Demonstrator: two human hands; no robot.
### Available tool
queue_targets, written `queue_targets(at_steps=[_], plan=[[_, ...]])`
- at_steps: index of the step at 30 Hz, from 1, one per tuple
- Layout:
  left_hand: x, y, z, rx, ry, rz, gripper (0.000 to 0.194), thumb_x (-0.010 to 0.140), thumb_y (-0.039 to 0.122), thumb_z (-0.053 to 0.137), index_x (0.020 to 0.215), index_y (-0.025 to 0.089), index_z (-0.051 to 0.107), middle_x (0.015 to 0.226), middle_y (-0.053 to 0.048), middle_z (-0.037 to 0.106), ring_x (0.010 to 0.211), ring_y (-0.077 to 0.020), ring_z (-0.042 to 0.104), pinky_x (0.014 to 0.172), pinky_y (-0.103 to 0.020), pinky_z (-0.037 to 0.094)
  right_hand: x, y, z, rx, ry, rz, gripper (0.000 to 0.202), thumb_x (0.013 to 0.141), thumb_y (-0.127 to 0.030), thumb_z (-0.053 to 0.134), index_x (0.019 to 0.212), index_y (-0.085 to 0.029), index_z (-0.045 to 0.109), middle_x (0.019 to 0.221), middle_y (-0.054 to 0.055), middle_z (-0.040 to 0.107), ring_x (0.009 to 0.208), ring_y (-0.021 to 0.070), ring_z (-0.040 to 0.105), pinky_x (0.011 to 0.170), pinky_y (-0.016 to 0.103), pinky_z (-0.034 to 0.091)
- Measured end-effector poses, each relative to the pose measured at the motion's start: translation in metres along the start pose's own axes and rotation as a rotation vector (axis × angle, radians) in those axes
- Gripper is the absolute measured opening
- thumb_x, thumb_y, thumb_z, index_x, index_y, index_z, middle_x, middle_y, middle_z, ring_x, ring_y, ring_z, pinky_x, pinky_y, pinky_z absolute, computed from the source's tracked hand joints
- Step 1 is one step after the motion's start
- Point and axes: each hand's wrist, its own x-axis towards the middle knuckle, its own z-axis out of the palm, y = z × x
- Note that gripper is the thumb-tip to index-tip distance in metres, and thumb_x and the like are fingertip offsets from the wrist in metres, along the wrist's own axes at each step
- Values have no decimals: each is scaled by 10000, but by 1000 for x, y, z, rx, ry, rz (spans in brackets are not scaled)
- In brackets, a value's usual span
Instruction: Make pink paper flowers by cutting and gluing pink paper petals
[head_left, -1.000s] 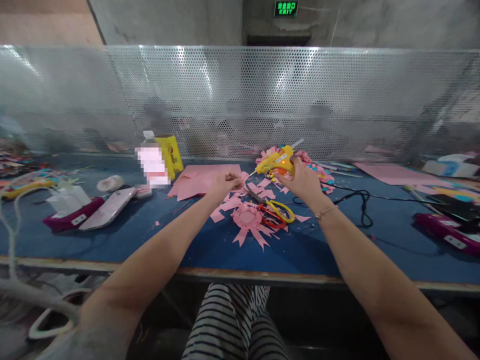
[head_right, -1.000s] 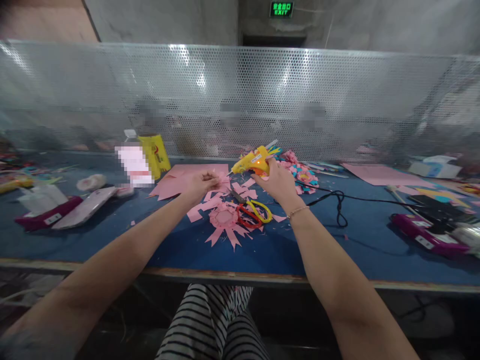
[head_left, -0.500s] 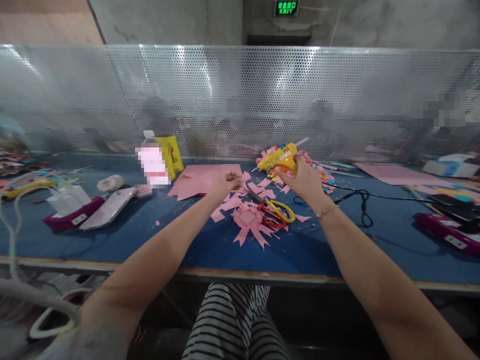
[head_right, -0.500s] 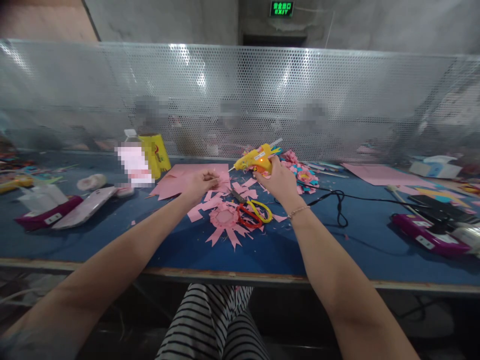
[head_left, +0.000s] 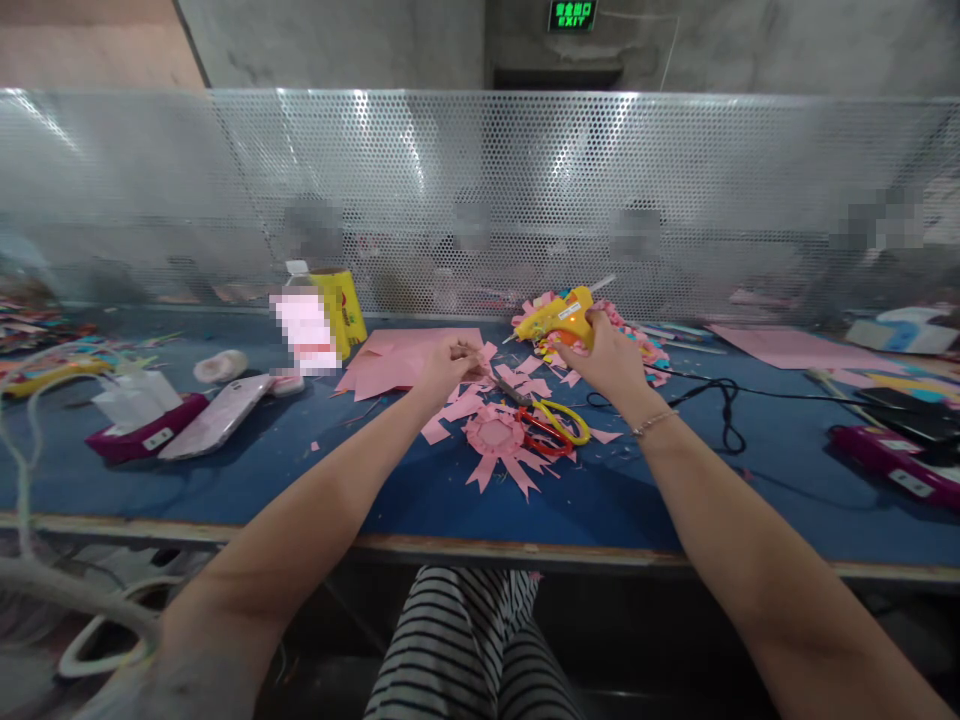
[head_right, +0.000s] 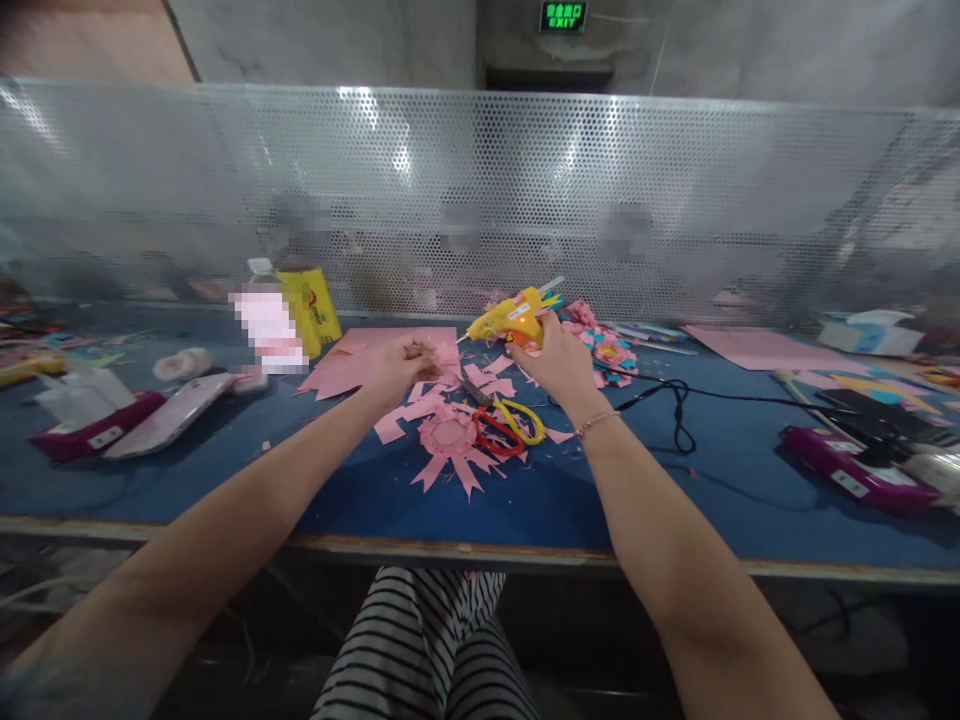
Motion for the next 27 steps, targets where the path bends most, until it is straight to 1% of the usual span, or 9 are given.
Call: queue_targets(at_steps=[3,9,13,16,18,20,23,27], plan=[[1,0,0,-32,-10,3,146,635,96,569,721,143,461,543,44,552,504,-83,581,534,-220,482,0,0,0,-4,-9,7,602,639,-556,498,1064,-132,458,891,131,613,777,301,572,607,364,417],[2,-1,0,-57,15,-4,141,632,102,586,697,134,465,539,36,559,513,-80,579,556,-221,478,0,-1,-1,-10,-22,13,600,640,-551,496,1066,-131,453,903,135,609,787,299,568,614,364,416],[4,-3,-1,-31,19,6,149,616,130,612,673,129,473,566,16,572,525,-74,569,566,-221,470,0,-2,-2,-11,-33,24,599,642,-542,501,1078,-134,445,935,135,604,803,296,564,621,363,417],[6,-7,-3,20,13,25,137,616,157,610,664,134,484,565,20,559,524,-71,552,558,-220,459,0,-3,-3,-7,-41,28,605,645,-549,497,1083,-134,444,955,138,599,810,294,561,624,365,417],[6,-9,-4,131,-8,59,113,615,163,599,665,139,501,571,20,550,524,-74,536,550,-223,448,0,-3,-3,-1,-34,21,609,646,-559,493,1078,-131,449,946,141,600,810,297,559,624,367,415],[5,-11,-4,316,-54,135,96,597,141,595,668,143,530,601,10,558,551,-80,527,565,-223,437,0,-3,-4,11,-18,16,612,652,-571,479,1070,-125,455,923,145,604,804,297,558,623,368,412],[2,-14,-1,588,-169,267,138,580,102,575,707,154,584,697,-12,592,604,-90,525,595,-215,422,0,-2,-4,28,10,22,611,669,-579,453,1070,-118,452,913,148,602,801,288,558,625,365,410],[2,-19,4,763,-307,369,233,607,86,517,793,174,626,773,-25,615,669,-112,536,644,-221,417,1,-1,-4,32,1,18,602,668,-579,454,1061,-123,457,888,138,599,782,276,560,622,364,407]])
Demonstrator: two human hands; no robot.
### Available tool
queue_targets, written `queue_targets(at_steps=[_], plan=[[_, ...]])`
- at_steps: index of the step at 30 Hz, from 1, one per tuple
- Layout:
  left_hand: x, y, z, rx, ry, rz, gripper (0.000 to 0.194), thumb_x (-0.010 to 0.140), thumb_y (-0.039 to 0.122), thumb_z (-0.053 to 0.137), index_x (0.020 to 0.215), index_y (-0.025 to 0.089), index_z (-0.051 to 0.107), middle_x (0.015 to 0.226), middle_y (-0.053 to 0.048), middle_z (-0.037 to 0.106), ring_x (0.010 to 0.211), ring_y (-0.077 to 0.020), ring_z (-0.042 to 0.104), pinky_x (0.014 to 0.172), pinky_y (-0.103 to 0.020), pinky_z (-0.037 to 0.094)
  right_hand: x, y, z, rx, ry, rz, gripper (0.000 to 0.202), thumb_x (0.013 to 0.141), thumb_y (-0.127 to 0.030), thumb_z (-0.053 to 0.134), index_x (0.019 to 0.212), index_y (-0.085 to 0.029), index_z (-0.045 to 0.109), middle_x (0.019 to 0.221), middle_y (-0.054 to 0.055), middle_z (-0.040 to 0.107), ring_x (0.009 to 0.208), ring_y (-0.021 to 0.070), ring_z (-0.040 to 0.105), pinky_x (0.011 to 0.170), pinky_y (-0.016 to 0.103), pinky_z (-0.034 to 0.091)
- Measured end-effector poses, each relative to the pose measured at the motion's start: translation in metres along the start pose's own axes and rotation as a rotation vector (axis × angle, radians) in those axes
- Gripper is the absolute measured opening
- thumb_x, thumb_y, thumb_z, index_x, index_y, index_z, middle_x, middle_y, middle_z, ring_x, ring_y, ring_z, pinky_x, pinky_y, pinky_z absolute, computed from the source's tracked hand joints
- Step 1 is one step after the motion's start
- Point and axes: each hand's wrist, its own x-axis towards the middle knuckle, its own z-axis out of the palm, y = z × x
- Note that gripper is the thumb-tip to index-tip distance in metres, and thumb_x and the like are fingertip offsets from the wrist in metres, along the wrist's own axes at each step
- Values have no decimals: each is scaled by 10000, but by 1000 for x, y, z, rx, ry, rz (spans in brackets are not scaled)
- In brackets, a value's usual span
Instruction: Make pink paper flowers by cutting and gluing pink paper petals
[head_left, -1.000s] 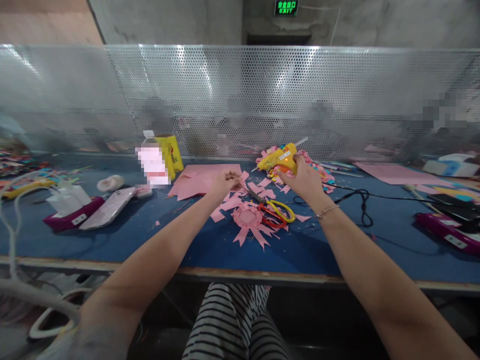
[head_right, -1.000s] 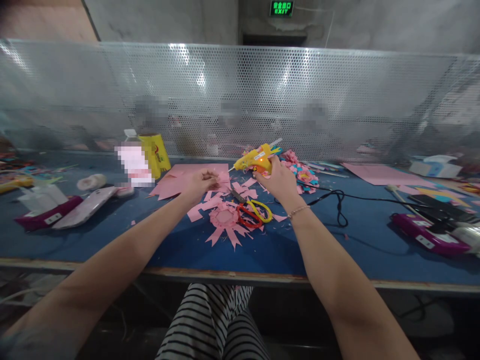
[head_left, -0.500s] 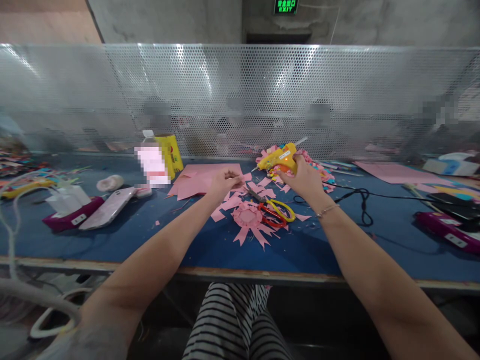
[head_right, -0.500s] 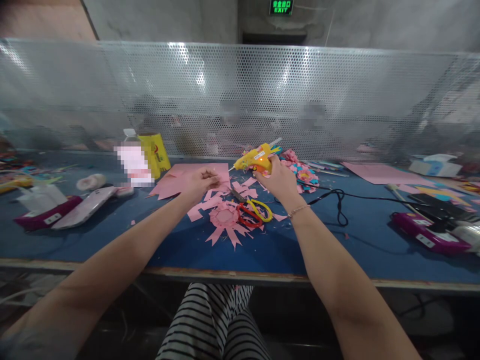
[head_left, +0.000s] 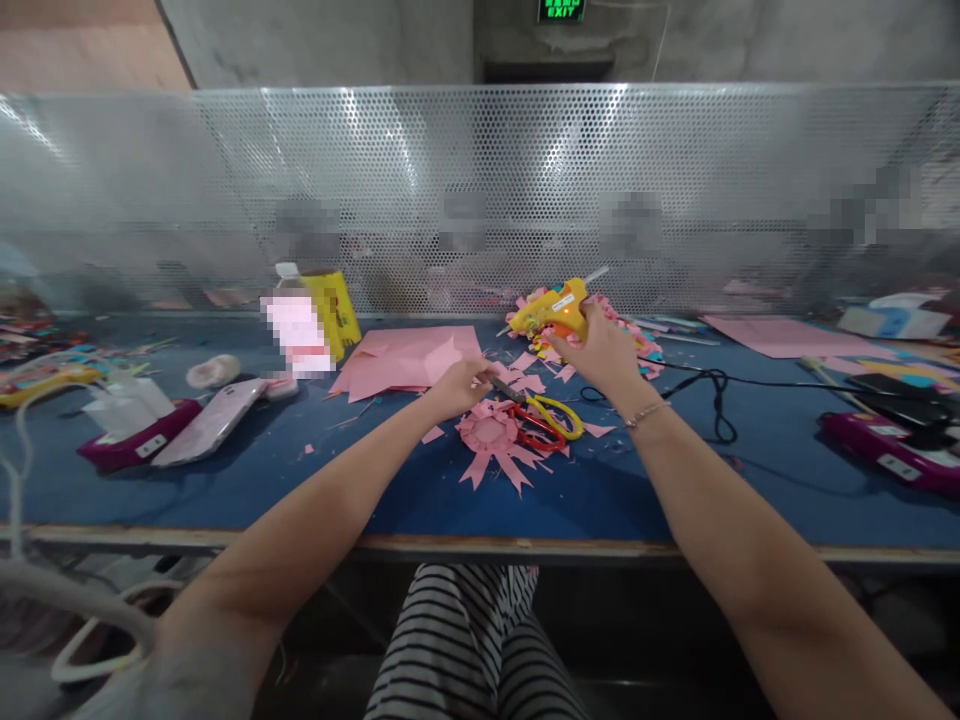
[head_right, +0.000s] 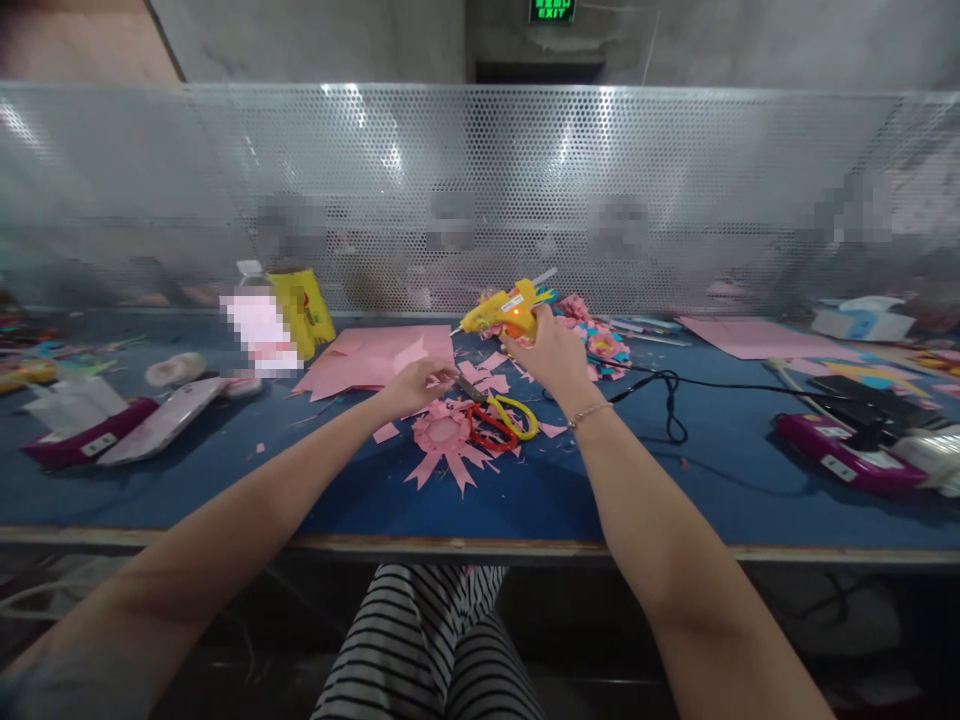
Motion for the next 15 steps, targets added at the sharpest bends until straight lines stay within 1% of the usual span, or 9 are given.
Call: queue_targets(at_steps=[3,7,9,11,15], plan=[[2,-2,2,54,-16,20,239,612,75,500,766,188,642,751,-21,622,694,-125,534,670,-224,411,0,1,0,-10,-24,5,587,661,-584,461,1032,-130,470,834,130,601,752,280,562,602,361,405],[1,-2,6,58,-45,-63,172,623,142,532,739,191,650,724,-13,629,659,-123,541,625,-213,405,1,0,0,-23,-21,19,578,661,-589,457,1015,-132,468,829,128,598,747,286,561,594,360,405],[1,-2,11,83,-89,-38,143,636,186,540,721,183,654,696,-17,632,649,-127,541,611,-216,400,1,-1,-1,-23,-5,17,575,663,-589,453,1010,-130,465,842,131,596,749,283,560,600,361,405],[2,-3,17,134,-121,21,146,652,236,542,714,177,660,682,-29,636,642,-135,538,597,-226,396,1,-1,-2,-14,14,13,565,675,-583,441,1010,-129,462,861,135,594,759,277,558,613,362,404],[4,-8,27,174,-125,39,173,654,284,558,736,175,664,692,-45,646,611,-136,538,563,-233,395,3,0,-3,11,61,41,560,685,-579,426,1019,-130,452,875,139,596,788,274,554,632,365,407]])
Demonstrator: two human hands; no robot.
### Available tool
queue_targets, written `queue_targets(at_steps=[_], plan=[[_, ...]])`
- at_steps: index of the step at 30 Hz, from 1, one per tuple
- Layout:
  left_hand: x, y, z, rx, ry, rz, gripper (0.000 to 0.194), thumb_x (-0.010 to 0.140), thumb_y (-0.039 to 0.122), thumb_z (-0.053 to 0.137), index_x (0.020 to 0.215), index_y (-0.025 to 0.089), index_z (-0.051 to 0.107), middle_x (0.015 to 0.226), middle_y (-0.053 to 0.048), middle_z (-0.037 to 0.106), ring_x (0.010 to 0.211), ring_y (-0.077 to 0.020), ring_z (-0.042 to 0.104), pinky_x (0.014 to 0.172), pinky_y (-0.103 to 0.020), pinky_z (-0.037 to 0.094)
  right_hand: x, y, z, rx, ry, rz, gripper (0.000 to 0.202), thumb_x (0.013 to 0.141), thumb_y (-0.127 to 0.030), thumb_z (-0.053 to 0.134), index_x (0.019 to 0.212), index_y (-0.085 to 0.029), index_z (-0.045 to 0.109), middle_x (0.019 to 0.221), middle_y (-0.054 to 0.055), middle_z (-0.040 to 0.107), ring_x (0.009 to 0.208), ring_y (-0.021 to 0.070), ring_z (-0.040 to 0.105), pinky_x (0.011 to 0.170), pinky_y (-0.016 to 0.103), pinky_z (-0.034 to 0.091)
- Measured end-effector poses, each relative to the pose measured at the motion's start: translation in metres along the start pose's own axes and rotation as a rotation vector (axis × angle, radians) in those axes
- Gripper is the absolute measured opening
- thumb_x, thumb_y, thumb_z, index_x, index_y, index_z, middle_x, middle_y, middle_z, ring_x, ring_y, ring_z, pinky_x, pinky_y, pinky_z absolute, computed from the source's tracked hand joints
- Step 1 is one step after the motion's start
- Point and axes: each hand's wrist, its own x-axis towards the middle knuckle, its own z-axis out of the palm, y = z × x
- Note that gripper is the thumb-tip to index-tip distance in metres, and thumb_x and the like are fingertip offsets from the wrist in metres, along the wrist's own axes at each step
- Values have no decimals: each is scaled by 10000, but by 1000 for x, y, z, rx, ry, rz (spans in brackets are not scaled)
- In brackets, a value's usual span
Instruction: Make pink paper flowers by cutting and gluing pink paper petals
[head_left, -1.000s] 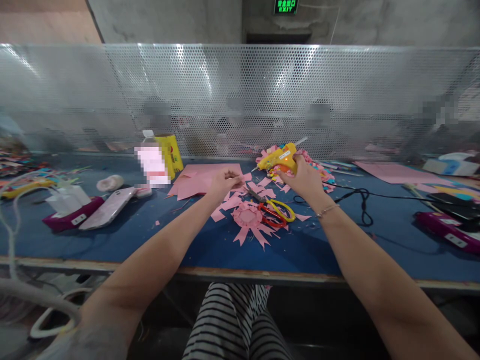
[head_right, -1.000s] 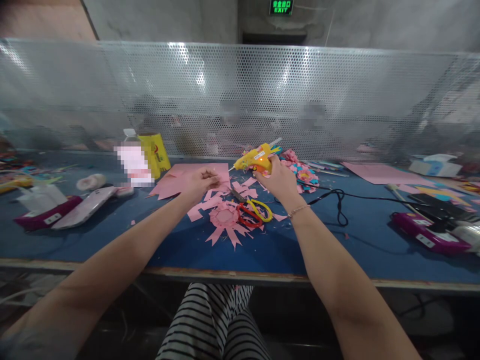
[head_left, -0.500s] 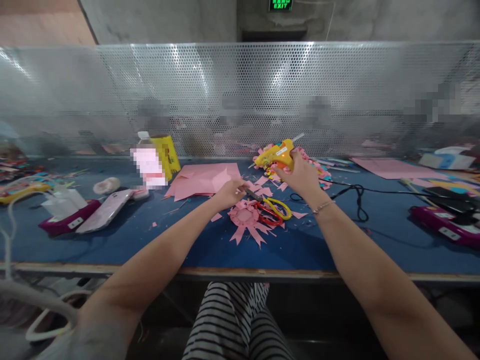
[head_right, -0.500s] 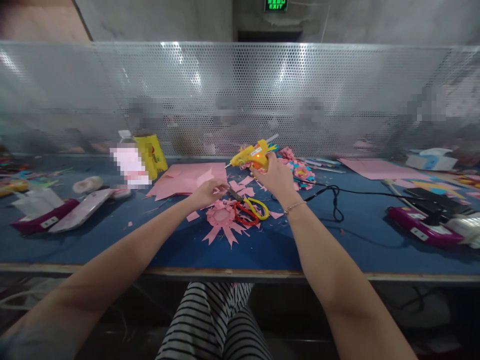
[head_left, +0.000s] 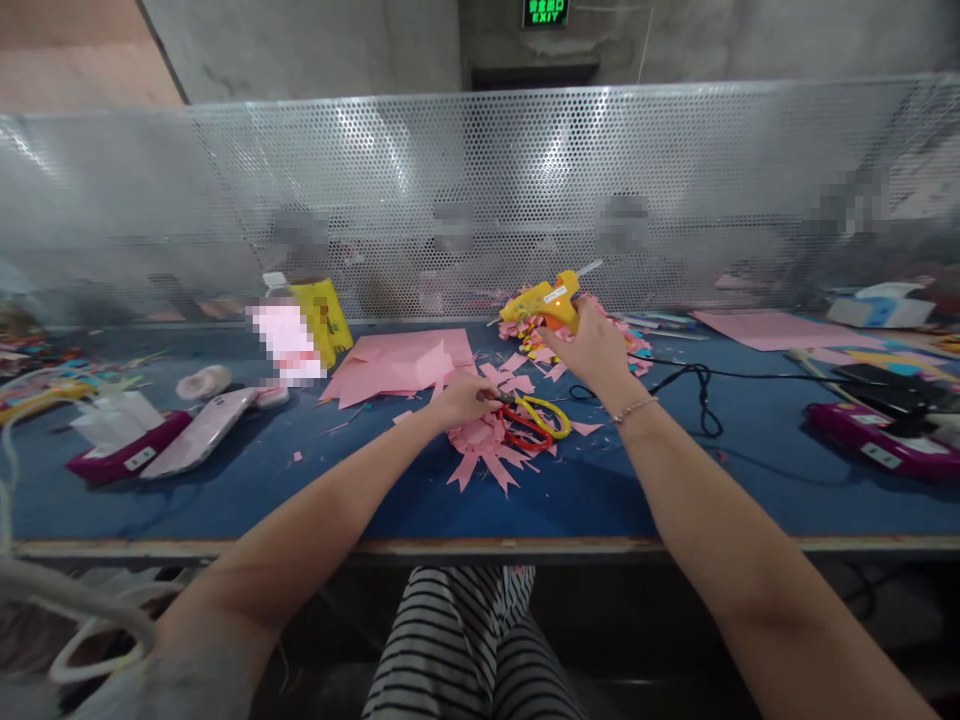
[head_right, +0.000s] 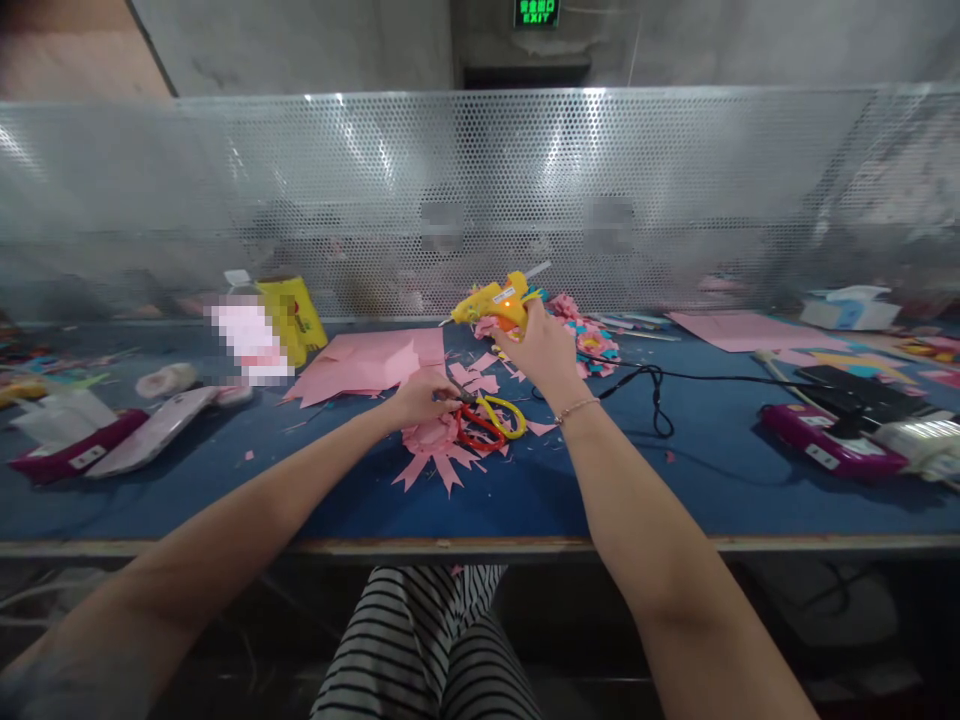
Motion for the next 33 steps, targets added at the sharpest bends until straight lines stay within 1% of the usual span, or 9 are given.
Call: queue_targets(at_steps=[5,9,12,16,19,22,24,28,33], plan=[[-1,-1,2,-56,6,-51,135,632,273,582,710,194,659,660,-20,645,588,-116,548,556,-216,407,1,2,0,36,45,35,560,682,-591,421,1010,-137,445,867,136,597,791,273,558,636,369,409],[-3,3,2,-187,23,-124,121,596,247,617,702,200,651,639,-4,645,574,-105,558,542,-201,423,1,3,0,49,36,57,563,687,-589,414,1023,-138,428,884,143,588,823,286,554,648,383,407],[-3,7,1,-290,16,-163,111,604,241,608,699,195,641,641,1,645,572,-101,558,532,-196,424,2,3,0,47,19,63,572,685,-595,411,1026,-137,423,886,143,584,829,289,551,654,387,405],[-1,9,-3,-372,74,-226,163,633,248,569,768,180,629,679,-2,639,615,-102,560,557,-196,423,1,2,0,52,19,49,578,674,-591,434,1032,-138,424,881,142,584,825,289,548,656,388,404],[0,9,-7,-446,127,-252,216,633,215,560,836,170,616,669,3,617,612,-95,542,567,-196,415,1,2,-1,52,6,53,586,675,-591,432,1043,-135,421,877,145,584,818,288,549,653,390,406],[0,10,-12,-589,164,-333,203,655,162,519,837,150,608,580,23,559,526,-70,487,531,-191,393,0,3,0,41,10,58,607,663,-606,439,1045,-134,422,865,140,588,813,285,552,651,385,408],[0,11,-15,-737,183,-393,200,666,133,494,836,144,600,538,40,510,487,-55,452,516,-186,384,0,4,2,36,29,52,616,652,-614,448,1039,-136,428,861,136,593,806,284,554,645,377,410],[-1,15,-21,-1033,238,-490,178,672,99,481,807,140,590,513,56,444,471,-34,427,543,-179,405,0,6,7,38,53,50,600,653,-599,456,1023,-127,443,845,139,598,783,285,559,629,369,406],[-4,18,-26,-1201,238,-587,142,692,75,474,767,128,582,496,41,463,469,-36,453,605,-210,444,1,6,9,80,26,65,567,661,-566,459,1016,-123,454,835,137,596,774,277,562,613,361,404]])
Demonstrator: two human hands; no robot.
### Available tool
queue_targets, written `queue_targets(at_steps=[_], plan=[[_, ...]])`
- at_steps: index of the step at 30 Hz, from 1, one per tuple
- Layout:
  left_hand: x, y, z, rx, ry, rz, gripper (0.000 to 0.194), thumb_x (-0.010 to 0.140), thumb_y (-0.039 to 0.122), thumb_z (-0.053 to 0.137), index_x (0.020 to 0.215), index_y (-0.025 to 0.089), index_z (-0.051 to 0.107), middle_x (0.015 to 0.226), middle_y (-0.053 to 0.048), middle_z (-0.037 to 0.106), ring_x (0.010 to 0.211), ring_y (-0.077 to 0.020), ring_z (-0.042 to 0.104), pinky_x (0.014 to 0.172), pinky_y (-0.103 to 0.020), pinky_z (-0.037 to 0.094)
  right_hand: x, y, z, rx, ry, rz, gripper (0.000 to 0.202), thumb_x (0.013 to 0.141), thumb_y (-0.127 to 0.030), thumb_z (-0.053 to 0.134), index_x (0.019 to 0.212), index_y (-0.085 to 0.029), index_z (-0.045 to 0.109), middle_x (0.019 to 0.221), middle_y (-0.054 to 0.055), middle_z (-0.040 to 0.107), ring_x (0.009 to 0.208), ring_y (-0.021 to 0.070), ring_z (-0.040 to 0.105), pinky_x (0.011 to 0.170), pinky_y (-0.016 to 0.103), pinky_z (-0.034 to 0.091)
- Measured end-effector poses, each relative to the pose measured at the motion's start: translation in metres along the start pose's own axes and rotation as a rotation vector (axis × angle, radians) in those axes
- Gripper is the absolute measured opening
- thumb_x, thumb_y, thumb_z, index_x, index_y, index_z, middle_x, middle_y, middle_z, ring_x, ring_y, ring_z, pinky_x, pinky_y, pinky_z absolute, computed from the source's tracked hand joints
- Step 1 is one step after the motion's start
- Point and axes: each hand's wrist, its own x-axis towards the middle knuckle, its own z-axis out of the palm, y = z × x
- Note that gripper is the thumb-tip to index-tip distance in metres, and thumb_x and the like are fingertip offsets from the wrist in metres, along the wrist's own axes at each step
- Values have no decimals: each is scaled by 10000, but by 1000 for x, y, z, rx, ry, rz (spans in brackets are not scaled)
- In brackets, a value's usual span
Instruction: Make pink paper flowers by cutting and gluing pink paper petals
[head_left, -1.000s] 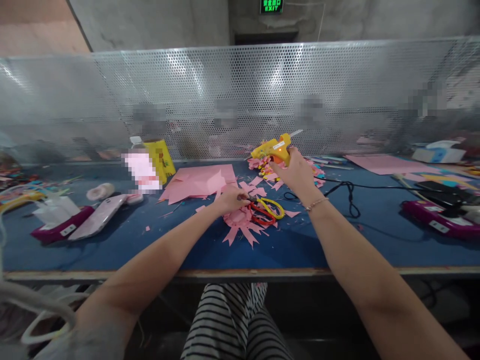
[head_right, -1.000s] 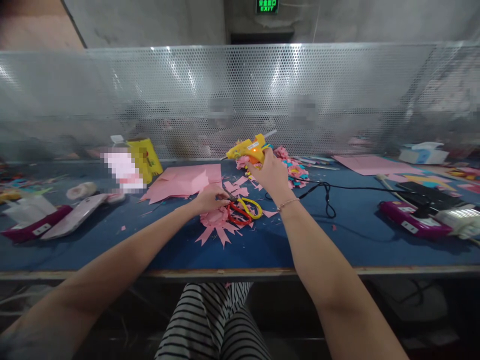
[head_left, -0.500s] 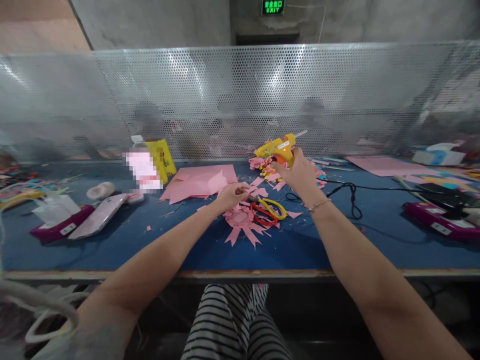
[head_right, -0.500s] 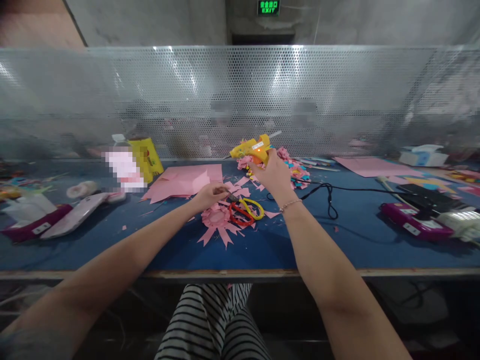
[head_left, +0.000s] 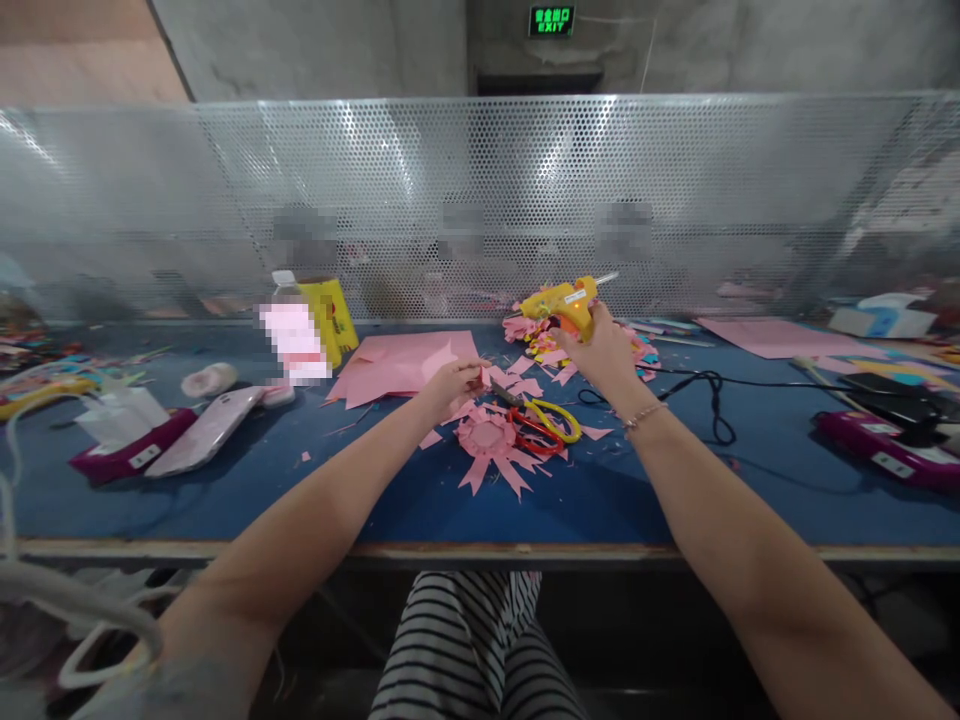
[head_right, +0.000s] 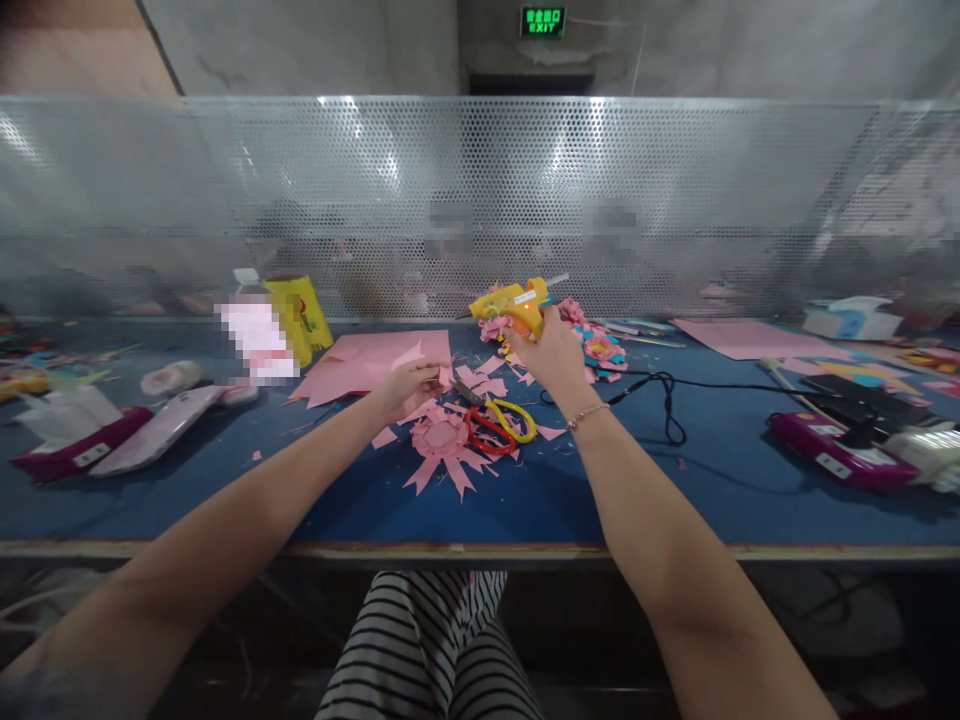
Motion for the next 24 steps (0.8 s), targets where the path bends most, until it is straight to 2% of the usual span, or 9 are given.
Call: queue_targets(at_steps=[7,11,17,21,24], plan=[[1,0,-2,-26,29,-60,78,711,82,503,732,127,563,582,-13,576,560,-67,553,664,-237,457,0,-2,-3,52,-36,44,520,638,-536,505,979,-147,465,828,117,590,796,277,555,615,365,407],[1,-1,-3,-39,14,-55,46,721,114,513,692,120,547,567,-16,571,542,-62,545,628,-217,459,1,-1,0,139,-52,47,512,632,-516,523,983,-150,455,845,111,569,798,251,548,637,363,415],[-1,1,1,-85,17,-33,91,722,162,528,643,120,509,548,-12,554,535,-75,555,593,-218,464,5,6,4,333,-12,67,636,531,-449,633,1048,-160,398,859,56,518,792,221,528,661,374,430],[-5,4,5,-145,51,-31,76,721,161,525,658,126,501,544,-3,555,520,-85,564,578,-235,470,6,0,1,365,-32,90,646,501,-357,670,1044,-141,394,880,72,509,819,234,517,684,383,429],[-8,4,8,-112,45,28,83,726,182,522,671,125,500,550,-8,571,518,-86,570,568,-234,470,4,-8,-2,378,-65,53,602,502,-331,669,1012,-142,411,905,89,508,862,252,507,700,394,431]])
